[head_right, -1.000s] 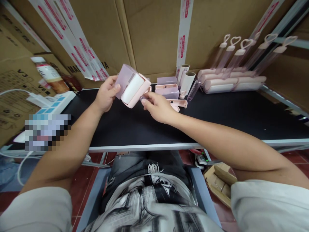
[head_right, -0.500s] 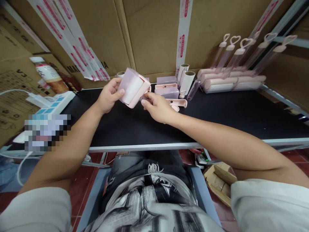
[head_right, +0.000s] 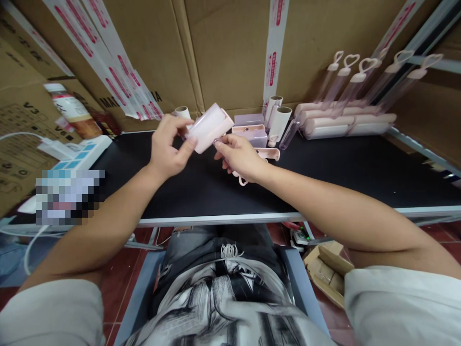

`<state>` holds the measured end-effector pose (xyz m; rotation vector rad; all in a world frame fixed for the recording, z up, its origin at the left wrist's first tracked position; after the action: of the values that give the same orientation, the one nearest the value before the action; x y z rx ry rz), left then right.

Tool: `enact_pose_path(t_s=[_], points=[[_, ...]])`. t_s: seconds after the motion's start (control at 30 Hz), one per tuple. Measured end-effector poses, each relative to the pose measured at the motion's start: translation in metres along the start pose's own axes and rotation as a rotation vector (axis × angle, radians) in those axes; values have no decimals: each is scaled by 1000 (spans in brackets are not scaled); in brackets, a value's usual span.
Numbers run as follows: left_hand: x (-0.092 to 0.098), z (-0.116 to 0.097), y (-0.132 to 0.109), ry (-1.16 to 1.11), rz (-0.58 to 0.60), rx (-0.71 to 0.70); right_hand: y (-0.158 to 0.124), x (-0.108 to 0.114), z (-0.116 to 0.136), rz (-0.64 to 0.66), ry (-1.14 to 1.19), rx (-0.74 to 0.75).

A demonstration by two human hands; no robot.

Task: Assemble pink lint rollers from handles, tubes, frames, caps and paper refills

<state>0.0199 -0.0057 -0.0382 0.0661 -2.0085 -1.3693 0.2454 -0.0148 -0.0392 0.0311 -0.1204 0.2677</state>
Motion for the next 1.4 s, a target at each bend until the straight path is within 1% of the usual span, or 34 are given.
enact_pose_path(t_s=[0.03, 0.07, 0.1, 0.13, 0.17, 0.2, 0.23, 0.3, 0.37, 0.43, 0.47, 0.5, 0.57, 0.63, 0.67, 0.7, 0.73, 0.8, 0.87, 0.9, 0.93, 1.0, 1.03, 1.07, 1.1, 1.13, 1.27, 1.33, 1.37, 1.4], points=[[-4, -14, -2, -2, 81, -65, 1, 1, 0, 4, 57, -18], [-9, -29, -5, -22, 215, -140, 2, 1, 0, 12, 115, -39], [-15, -42, -8, -6, 402, -211, 3, 2, 0, 23, 171, -64], [-21, -53, -12, 61, 524, -277, 3, 3, -1, 33, 218, -92], [-26, -61, -14, 138, 578, -318, 4, 3, -2, 43, 260, -121], [-30, -66, -16, 208, 594, -350, 4, 3, -3, 55, 296, -150], [-33, -68, -17, 270, 564, -378, 4, 3, -4, 74, 331, -170], [-35, -66, -17, 345, 451, -426, 4, 2, -8, 116, 404, -184], [-32, -63, -15, 366, 337, -477, 3, 0, -10, 175, 457, -169], [-24, -60, -11, 339, 264, -488, 0, -2, -11, 281, 443, -152], [-19, -59, -8, 307, 237, -461, -2, -2, -10, 349, 413, -152], [-13, -57, -5, 274, 209, -401, -4, -2, -9, 413, 375, -157], [2, -49, 5, 223, 128, -216, -8, -2, -6, 482, 320, -171], [20, -32, 19, 227, -7, -38, -11, -1, -3, 482, 300, -167], [31, -20, 26, 242, -61, 10, -12, 0, -2, 476, 293, -159], [43, -7, 35, 257, -94, 22, -13, 1, -2, 472, 284, -149], [55, 9, 43, 266, -120, 23, -13, 1, -2, 474, 275, -139], [81, 43, 60, 267, -103, 101, -14, 1, -3, 481, 252, -120], [105, 78, 73, 224, -112, 257, -14, 1, -7, 487, 223, -103], [116, 96, 77, 248, -118, 367, -14, 0, -8, 491, 207, -94], [126, 113, 80, 283, -183, 481, -13, 0, -10, 498, 190, -84], [141, 144, 84, 325, -195, 602, -13, -1, -13, 518, 161, -58], [146, 159, 84, 384, -234, 711, -12, -1, -14, 527, 150, -44], [151, 172, 84, 423, -283, 765, -12, -1, -15, 533, 142, -30], [154, 184, 83, 429, -273, 815, -11, -1, -15, 536, 133, -19], [157, 195, 82, 466, -312, 873, -11, -1, -16, 536, 126, -10], [169, 234, 69, 522, -331, 900, -9, 1, -17, 529, 95, 19], [177, 259, 61, 524, -296, 876, -9, 1, -18, 534, 82, 36], [181, 273, 57, 537, -332, 865, -8, 1, -18, 540, 75, 43], [184, 286, 54, 496, -287, 779, -8, 1, -18, 547, 66, 47]])
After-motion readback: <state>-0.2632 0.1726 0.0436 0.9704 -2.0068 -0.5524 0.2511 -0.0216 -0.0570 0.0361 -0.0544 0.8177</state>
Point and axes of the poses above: each hand's wrist, its own y-axis towards the middle knuckle, its own x-axis out of the back of the hand, z = x × y, the point moved 1 cm from there along y, towards the middle knuckle, and after that the axes turned 5 degrees about -y, right-handed, at the moved point
